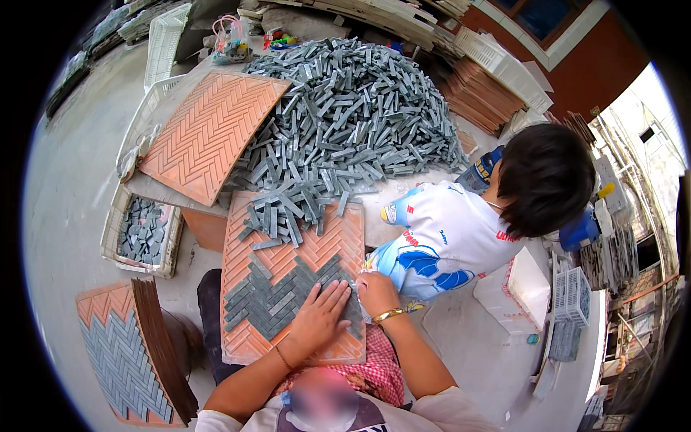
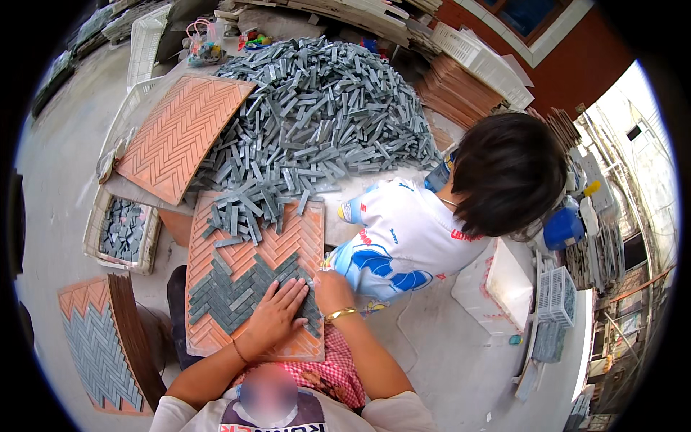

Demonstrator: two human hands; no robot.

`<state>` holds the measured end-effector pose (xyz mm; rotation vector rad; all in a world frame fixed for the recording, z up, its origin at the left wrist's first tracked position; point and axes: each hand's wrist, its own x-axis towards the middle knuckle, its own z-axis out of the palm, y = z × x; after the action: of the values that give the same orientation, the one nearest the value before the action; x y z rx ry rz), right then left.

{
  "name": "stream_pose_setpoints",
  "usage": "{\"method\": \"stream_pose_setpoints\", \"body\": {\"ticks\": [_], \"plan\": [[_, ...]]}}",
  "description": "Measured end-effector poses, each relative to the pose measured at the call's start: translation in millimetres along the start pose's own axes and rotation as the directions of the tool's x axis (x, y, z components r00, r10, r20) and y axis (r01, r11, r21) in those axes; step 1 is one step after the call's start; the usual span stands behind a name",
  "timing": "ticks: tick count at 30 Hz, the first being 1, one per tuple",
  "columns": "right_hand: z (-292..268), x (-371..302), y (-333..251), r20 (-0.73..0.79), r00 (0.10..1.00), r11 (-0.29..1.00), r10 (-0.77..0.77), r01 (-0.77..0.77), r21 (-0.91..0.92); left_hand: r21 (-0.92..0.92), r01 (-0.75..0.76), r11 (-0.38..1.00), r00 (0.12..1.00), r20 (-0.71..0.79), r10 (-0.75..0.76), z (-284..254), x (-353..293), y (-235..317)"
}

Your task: The person arranges small rectangular tiles by hand onto a patterned board to form a herringbone design. They repeatedly pick tiles from a pile, place them into the pattern, and adjust alignment. A child is present nearby but does not assist with the task.

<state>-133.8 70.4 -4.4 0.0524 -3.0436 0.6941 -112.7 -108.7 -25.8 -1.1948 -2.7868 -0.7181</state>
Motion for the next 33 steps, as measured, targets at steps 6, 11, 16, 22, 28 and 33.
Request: {"method": "stream_pose_setpoints", "body": {"ticks": [6, 11, 16, 22, 28, 33], "plan": [[-9.9, 9.4, -12.7, 0.096, 0.994, 0.995, 0.044, -0.035, -0.097, 0.007, -0.008, 1.000, 1.000, -0.019, 0.008, 2.8, 0.7, -0.3], [-22.4, 18.6, -26.7, 0.153, 0.987, 0.997, 0.038, -0.027, -0.068, 0.022, 0.001, 1.000, 1.000, -0.006, -0.001, 2.5, 0.8, 0.6], [-10.1, 56.6, -24.4, -0.049, 0.997, 0.998, -0.061, 0.061, -0.011, 0.022, -0.020, 1.000, 1.000, 0.003, 0.019, 5.4, 8.2, -0.5], [28.3, 125.6, -36.0, -0.172, 0.984, 0.942, 0.046, 0.015, 0.336, -0.001, 0.002, 1.000, 1.000, -0.008, -0.002, 3.4, 7.8, -0.2], [32.3, 131.0, -13.5, -0.149, 0.976, 0.908, 0.160, -0.086, 0.410, 0.006, -0.012, 1.000, 1.000, -0.003, 0.012, 3.5, 11.0, 1.7], [4.6, 64.8, -12.5, -0.061, 0.985, 0.873, 0.163, -0.115, 0.474, 0.026, 0.022, 0.999, 1.000, -0.003, -0.022, 4.7, 5.3, -0.3]]}}
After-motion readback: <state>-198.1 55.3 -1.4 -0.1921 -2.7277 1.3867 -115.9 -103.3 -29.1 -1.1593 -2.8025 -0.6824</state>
